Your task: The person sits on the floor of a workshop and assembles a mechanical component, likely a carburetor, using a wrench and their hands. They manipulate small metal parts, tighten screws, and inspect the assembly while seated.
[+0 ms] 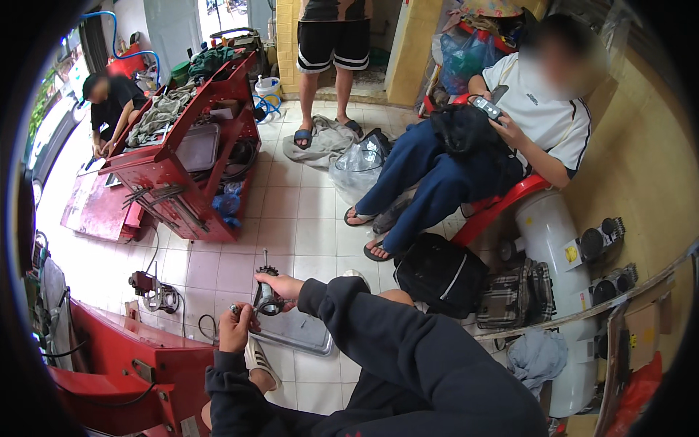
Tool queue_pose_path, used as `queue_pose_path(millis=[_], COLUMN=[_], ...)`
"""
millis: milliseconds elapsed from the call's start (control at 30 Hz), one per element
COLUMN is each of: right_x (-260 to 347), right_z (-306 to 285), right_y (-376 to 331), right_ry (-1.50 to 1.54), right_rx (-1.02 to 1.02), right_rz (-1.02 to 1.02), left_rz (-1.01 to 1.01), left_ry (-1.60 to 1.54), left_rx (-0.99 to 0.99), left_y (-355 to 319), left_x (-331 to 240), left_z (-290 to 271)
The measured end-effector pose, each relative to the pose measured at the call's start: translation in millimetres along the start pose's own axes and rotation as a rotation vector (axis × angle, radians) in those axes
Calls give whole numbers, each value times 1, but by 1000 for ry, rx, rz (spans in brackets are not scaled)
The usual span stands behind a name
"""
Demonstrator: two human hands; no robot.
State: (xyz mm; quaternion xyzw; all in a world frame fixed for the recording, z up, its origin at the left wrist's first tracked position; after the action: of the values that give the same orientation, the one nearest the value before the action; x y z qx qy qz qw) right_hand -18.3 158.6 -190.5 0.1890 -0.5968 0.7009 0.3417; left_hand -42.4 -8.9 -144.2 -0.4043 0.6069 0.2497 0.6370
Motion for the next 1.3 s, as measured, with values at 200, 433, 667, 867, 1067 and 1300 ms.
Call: queue_pose_path(millis=[200, 433, 667, 867, 1067, 1300], right_x=[3, 8, 3, -1, -13, -44], right_z=[6, 1, -9, -10, -5, -7], right_y=[-4, -6, 6, 9, 24, 30], right_ry=[-22, -39, 11, 7, 129, 38], right_rx=[-34, -58, -104, -90, -59, -27], right_rz=[-58, -73, -142, -40, 84, 241], left_rz=[-37, 141, -23, 23, -44, -109], left_ry=[-30, -126, -67, -45, -296, 19], left_rx=[-25, -16, -3, -91, -37, 135], left_y=[2, 0, 8, 12, 14, 13], left_x=[18, -1, 7, 25, 31, 38], left_z=[-7, 2, 5, 6, 4, 1])
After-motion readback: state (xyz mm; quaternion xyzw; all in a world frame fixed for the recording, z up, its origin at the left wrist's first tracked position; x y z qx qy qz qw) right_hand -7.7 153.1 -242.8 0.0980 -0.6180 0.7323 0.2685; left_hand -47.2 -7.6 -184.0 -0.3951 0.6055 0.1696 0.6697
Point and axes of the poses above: each hand's wrist, its own y-axis towards the middle knuckle, its own z-axis out of the palm, x = y × z, the point moved 6 cm from there along y, towards the middle knuckle, and after that the axes turned 4 degrees about -x, right-handed, at the moved point
